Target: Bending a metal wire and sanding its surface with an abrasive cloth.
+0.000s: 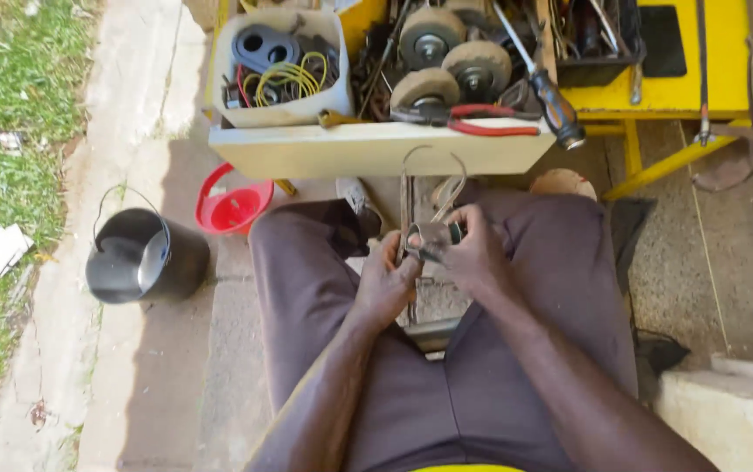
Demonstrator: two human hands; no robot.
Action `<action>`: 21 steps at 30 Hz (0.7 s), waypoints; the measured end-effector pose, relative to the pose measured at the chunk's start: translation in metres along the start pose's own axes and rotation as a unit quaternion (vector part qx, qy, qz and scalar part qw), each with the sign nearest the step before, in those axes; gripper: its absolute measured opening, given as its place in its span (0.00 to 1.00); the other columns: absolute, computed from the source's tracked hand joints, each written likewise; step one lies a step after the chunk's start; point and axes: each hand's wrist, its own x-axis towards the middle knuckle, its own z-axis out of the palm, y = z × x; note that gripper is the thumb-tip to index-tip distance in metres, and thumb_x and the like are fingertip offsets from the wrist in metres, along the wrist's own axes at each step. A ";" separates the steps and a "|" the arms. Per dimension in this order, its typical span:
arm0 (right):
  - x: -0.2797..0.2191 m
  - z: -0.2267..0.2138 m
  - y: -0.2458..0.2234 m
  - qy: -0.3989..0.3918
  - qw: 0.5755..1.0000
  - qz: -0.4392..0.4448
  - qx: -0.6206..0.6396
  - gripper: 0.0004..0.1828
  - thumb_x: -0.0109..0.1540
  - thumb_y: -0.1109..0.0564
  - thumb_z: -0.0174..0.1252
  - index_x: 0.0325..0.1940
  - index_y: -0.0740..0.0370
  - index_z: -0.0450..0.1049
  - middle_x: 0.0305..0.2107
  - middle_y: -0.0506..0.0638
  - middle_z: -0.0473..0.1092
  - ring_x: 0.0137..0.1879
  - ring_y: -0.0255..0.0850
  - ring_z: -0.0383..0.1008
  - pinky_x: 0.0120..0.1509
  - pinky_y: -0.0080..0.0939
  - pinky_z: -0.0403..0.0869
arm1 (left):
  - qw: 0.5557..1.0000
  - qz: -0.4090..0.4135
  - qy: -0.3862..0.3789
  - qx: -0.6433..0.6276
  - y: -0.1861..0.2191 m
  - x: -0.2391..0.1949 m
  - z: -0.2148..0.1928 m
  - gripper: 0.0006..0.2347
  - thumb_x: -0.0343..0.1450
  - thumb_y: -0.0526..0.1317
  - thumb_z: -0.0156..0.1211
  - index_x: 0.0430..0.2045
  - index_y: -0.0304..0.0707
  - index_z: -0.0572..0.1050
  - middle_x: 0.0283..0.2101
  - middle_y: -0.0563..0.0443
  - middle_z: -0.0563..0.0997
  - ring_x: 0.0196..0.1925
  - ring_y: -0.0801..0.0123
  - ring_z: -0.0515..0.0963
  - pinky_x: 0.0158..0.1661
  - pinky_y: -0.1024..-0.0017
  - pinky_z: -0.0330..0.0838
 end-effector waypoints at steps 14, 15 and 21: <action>0.017 0.015 0.000 0.040 0.998 0.029 0.027 0.36 0.53 0.30 0.75 0.52 0.47 0.67 0.43 0.51 0.79 0.55 0.50 0.81 0.58 0.53 0.76 | 0.998 -0.047 -0.017 0.034 -0.010 -0.020 0.009 0.08 0.76 0.28 0.58 0.47 0.36 0.79 0.36 0.48 0.83 0.37 0.72 0.78 0.43 0.70 0.77; 0.033 0.023 0.022 0.055 0.997 0.025 0.050 0.35 0.49 0.32 0.79 0.49 0.45 0.69 0.36 0.46 0.79 0.50 0.45 0.82 0.54 0.48 0.77 | 0.998 -0.064 -0.004 -0.023 -0.027 -0.019 0.015 0.09 0.76 0.27 0.58 0.49 0.33 0.78 0.38 0.50 0.82 0.39 0.74 0.77 0.45 0.71 0.78; 0.009 0.008 0.008 0.053 0.928 -0.082 0.358 0.27 0.60 0.50 0.78 0.51 0.62 0.69 0.40 0.54 0.70 0.44 0.45 0.78 0.52 0.44 0.81 | 0.997 -0.072 -0.015 -0.012 0.019 -0.021 0.017 0.09 0.75 0.28 0.58 0.46 0.39 0.80 0.34 0.56 0.81 0.35 0.77 0.76 0.40 0.79 0.74</action>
